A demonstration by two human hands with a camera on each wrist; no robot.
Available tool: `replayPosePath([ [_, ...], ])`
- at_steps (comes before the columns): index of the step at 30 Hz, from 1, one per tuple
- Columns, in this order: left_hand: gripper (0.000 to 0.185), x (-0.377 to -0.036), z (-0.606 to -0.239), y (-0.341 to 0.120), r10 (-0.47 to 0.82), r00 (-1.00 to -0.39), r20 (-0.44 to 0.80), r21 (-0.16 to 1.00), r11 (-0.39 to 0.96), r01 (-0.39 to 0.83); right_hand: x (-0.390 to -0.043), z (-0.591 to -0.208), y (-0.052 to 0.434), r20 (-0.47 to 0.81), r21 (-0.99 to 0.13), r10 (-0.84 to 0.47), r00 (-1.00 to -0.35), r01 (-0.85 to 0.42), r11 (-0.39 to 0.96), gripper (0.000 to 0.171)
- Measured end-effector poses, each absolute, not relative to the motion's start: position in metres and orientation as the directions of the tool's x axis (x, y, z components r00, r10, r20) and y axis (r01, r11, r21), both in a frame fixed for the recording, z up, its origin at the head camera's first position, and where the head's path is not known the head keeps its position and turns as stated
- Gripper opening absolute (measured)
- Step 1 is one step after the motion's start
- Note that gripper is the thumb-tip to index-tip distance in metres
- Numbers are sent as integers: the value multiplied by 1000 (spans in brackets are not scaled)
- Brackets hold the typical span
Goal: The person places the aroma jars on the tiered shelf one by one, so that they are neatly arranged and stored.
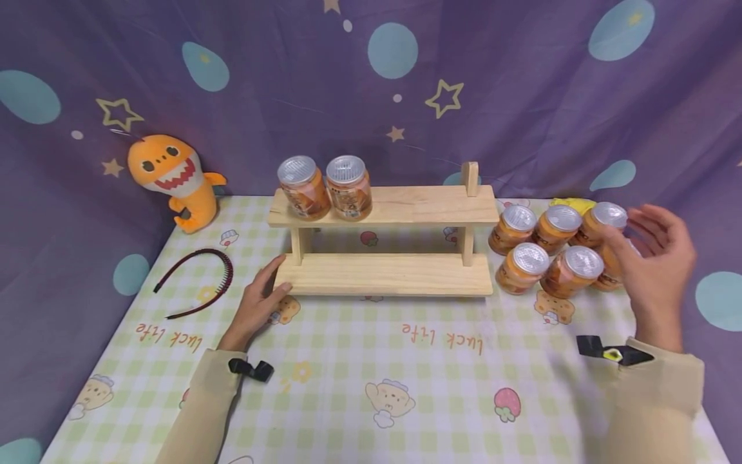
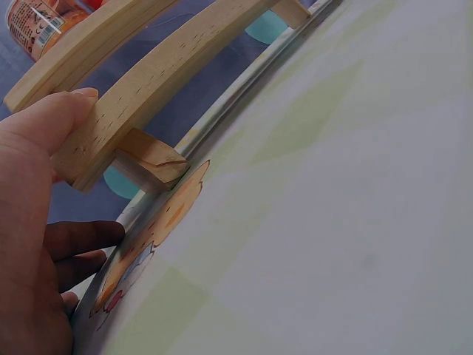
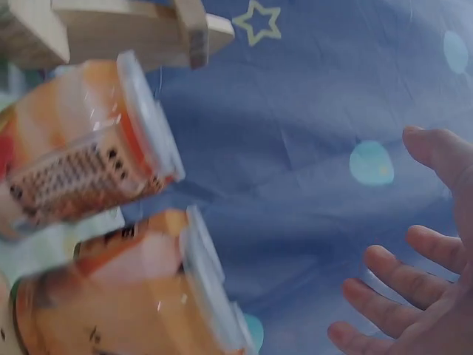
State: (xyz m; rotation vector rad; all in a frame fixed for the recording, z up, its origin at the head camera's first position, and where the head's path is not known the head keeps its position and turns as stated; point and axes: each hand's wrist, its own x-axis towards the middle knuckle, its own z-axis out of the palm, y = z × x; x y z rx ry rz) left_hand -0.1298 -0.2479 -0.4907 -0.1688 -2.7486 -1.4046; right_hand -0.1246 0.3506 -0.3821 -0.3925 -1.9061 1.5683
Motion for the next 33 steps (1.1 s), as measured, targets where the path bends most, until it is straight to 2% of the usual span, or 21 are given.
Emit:
replayPosePath([
  [4,62,-130,-491,-248,71,-993,90,802,586,114,-123,-388,360,216,-976,612,-761,-160,146,55],
  [15,62,-131,-492,-248,90,-988,125,798,582,154,-122,-405,382,19,-972,675,-737,146,187,53],
  [18,62,-130,-491,-248,90,-988,124,798,582,153,-122,-412,386,29,-959,680,-732,172,225,52],
  [25,63,-129,-490,-248,79,-990,116,797,587,141,-124,-432,391,128,-959,691,-711,89,270,43],
  [33,64,-130,-491,-248,81,-989,120,797,586,145,-129,-442,395,115,-948,692,-712,129,290,47],
])
